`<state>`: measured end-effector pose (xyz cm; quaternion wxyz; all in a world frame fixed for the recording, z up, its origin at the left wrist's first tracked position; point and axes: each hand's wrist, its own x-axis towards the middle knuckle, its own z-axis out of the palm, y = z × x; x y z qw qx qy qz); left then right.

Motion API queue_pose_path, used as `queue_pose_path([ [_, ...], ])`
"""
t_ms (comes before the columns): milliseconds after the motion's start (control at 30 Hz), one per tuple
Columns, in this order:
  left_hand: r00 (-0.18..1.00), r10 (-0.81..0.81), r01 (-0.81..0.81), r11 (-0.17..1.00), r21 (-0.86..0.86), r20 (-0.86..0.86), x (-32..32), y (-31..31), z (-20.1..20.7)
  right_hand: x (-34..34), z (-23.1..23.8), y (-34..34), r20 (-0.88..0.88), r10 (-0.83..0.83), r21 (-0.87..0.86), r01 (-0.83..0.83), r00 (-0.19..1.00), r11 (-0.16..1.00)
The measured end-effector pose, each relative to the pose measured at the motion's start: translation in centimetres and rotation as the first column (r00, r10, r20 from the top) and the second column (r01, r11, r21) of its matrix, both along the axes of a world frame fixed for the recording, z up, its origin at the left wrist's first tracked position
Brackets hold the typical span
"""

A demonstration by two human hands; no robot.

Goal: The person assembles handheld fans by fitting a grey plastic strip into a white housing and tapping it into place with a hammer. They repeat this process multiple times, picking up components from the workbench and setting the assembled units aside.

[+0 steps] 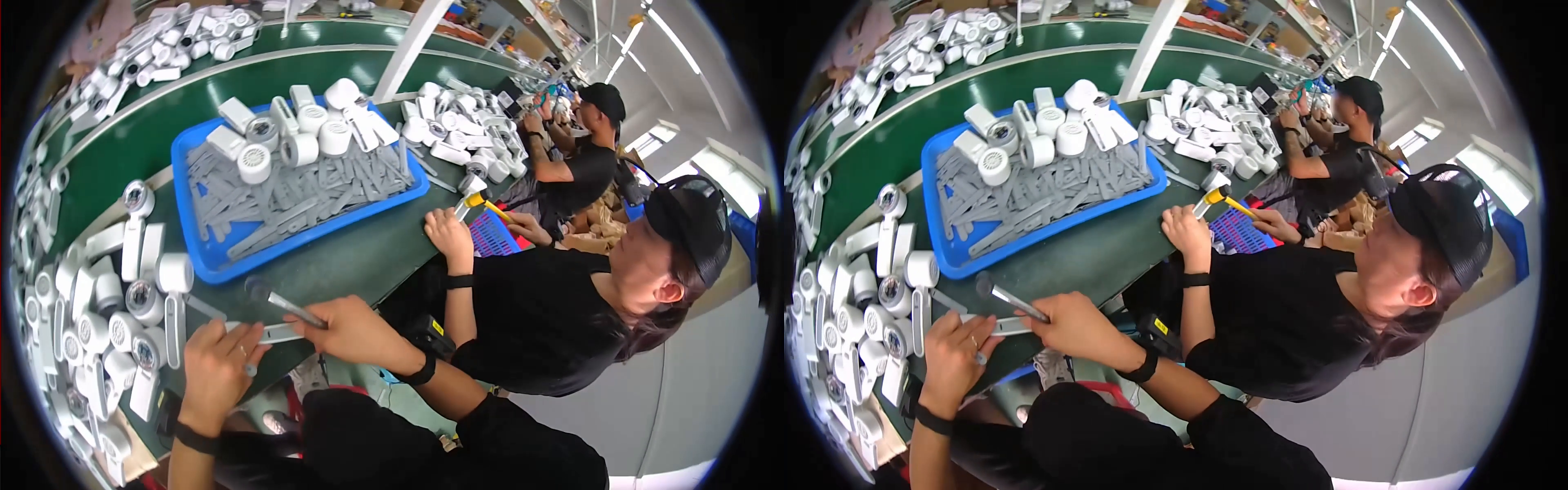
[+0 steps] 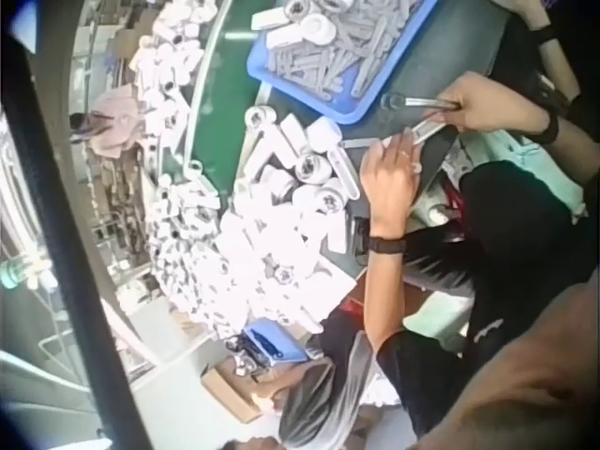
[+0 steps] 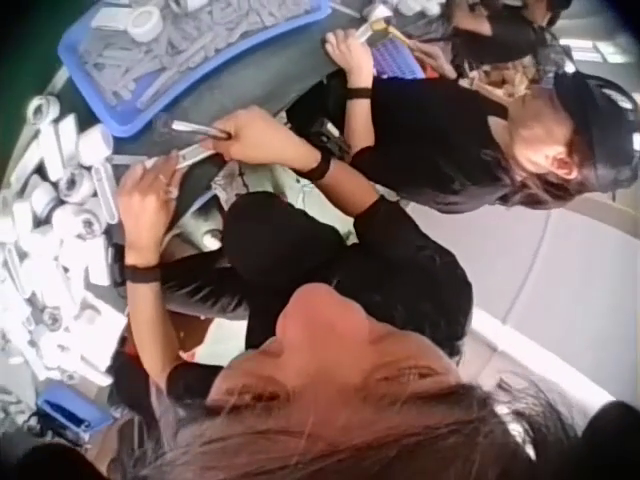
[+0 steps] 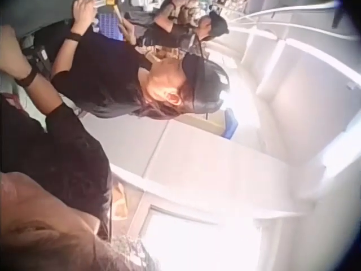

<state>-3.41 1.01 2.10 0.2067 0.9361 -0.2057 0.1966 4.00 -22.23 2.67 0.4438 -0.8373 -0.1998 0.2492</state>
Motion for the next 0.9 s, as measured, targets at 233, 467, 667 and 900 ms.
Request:
queue_pose_path([
  [233, 0.996, 0.035, -0.033, 0.999, -0.022, 0.087, 0.5, -1.0, -0.6, 0.4, -1.4, -1.5, -0.467, -0.142, 0.135, 0.229, 0.873, 0.964],
  [467, 0.984, 0.135, -0.137, 0.991, 0.006, 0.116, -0.3, -0.7, -0.7, 1.5, -1.5, 0.5, -0.483, -0.188, 0.177, 0.305, 0.855, 0.936],
  [667, 0.990, 0.121, -0.127, 0.989, 0.076, 0.078, -0.6, 0.4, -0.2, 1.5, -2.4, 1.2, -0.529, -0.129, 0.234, 0.290, 0.839, 0.928],
  [900, 0.993, -0.082, 0.071, 0.990, 0.119, 0.082, 1.0, -0.2, -0.5, 0.9, -2.8, 1.3, -0.503, -0.131, 0.264, 0.297, 0.854, 0.918],
])
